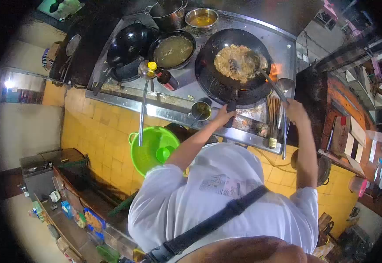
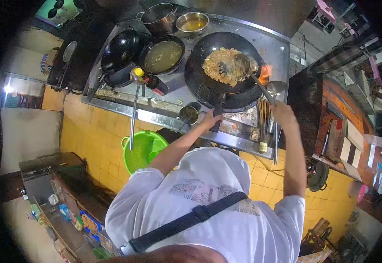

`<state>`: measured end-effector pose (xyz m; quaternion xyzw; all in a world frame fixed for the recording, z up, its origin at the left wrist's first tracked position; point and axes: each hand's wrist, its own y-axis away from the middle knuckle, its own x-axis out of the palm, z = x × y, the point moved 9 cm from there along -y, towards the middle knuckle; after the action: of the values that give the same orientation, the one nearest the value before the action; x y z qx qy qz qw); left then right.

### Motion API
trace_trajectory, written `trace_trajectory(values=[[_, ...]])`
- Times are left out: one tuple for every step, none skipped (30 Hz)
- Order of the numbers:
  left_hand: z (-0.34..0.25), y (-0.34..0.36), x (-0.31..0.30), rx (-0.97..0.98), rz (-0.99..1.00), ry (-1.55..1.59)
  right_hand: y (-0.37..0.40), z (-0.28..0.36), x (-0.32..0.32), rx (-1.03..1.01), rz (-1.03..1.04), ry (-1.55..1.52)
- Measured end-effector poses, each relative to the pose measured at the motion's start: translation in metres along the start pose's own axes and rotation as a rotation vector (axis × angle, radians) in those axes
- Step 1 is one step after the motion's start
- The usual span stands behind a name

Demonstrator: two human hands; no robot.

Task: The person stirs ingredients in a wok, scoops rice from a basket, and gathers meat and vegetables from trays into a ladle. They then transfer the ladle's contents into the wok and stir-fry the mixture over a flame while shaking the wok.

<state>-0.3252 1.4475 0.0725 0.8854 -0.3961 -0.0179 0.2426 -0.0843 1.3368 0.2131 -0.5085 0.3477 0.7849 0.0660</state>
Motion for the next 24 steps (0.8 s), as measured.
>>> trace_trajectory(values=[[0.007,-0.005,-0.003,0.005,-0.041,-0.003,-0.021,-0.002,0.022,-0.035,-0.202,-0.019],[0.014,-0.012,-0.003,0.006,-0.035,-0.005,-0.038,-0.003,0.045,-0.072,-0.404,-0.030],[0.019,-0.019,-0.004,0.041,-0.057,-0.013,-0.038,0.013,0.048,-0.064,-0.403,-0.027],[0.013,-0.015,-0.002,0.073,-0.083,-0.016,-0.040,0.030,0.062,-0.063,-0.301,-0.015],[0.010,-0.011,-0.001,0.071,-0.082,-0.014,-0.041,0.040,0.071,-0.067,-0.202,-0.006],[0.008,-0.009,-0.001,0.031,-0.043,0.016,-0.039,0.026,0.060,-0.291,-0.233,-0.108],[0.004,-0.005,0.000,-0.010,-0.006,0.047,0.017,0.047,0.005,0.091,0.198,-0.230],[0.005,-0.007,0.000,-0.007,-0.010,0.052,0.020,0.037,-0.017,0.083,0.260,-0.150],[0.010,-0.010,0.001,-0.021,-0.019,0.119,0.016,0.020,-0.027,0.076,0.325,-0.067],[0.014,-0.011,0.000,-0.037,-0.030,0.183,0.002,0.010,-0.007,0.071,0.329,-0.061],[0.010,-0.010,-0.002,-0.035,-0.035,0.182,-0.025,0.016,0.015,-0.134,0.053,0.395],[0.008,-0.010,0.002,-0.121,-0.005,0.144,-0.034,0.034,0.028,-0.336,-0.241,0.845],[0.010,-0.007,0.008,-0.210,0.025,0.112,-0.033,0.046,0.039,-0.339,-0.240,0.851],[0.012,-0.008,0.020,-0.216,0.021,0.125,-0.026,0.063,0.044,-0.284,-0.291,0.544],[0.019,-0.007,0.020,-0.259,-0.149,0.174,-0.017,0.067,0.046,-0.224,-0.331,0.233],[0.023,-0.002,0.012,-0.299,-0.319,0.211,0.007,0.064,0.033,-0.193,-0.202,0.032],[-0.040,0.048,0.045,-0.258,-0.206,0.468,0.042,0.065,0.004,-0.158,-0.077,-0.173],[-0.079,0.081,0.066,-0.294,-0.090,0.659,0.072,0.064,-0.026,-0.120,-0.107,-0.008],[-0.109,0.107,0.081,-0.331,0.033,0.848,0.098,0.061,-0.047,-0.079,-0.138,0.156],[-0.133,0.131,0.090,-0.401,0.141,0.942,0.114,0.059,-0.057,-0.086,-0.150,0.226],[-0.146,0.146,0.095,-0.476,0.250,1.036,0.123,0.056,-0.061,-0.091,-0.159,0.297],[-0.137,0.137,0.085,-0.480,0.278,0.949,0.126,0.050,-0.053,-0.087,-0.156,0.291],[-0.128,0.124,0.077,-0.499,0.266,0.947,0.129,0.046,-0.042,-0.129,-0.172,0.268],[-0.093,0.098,0.061,-0.479,0.290,0.873,0.133,0.045,-0.035,-0.171,-0.186,0.247]])
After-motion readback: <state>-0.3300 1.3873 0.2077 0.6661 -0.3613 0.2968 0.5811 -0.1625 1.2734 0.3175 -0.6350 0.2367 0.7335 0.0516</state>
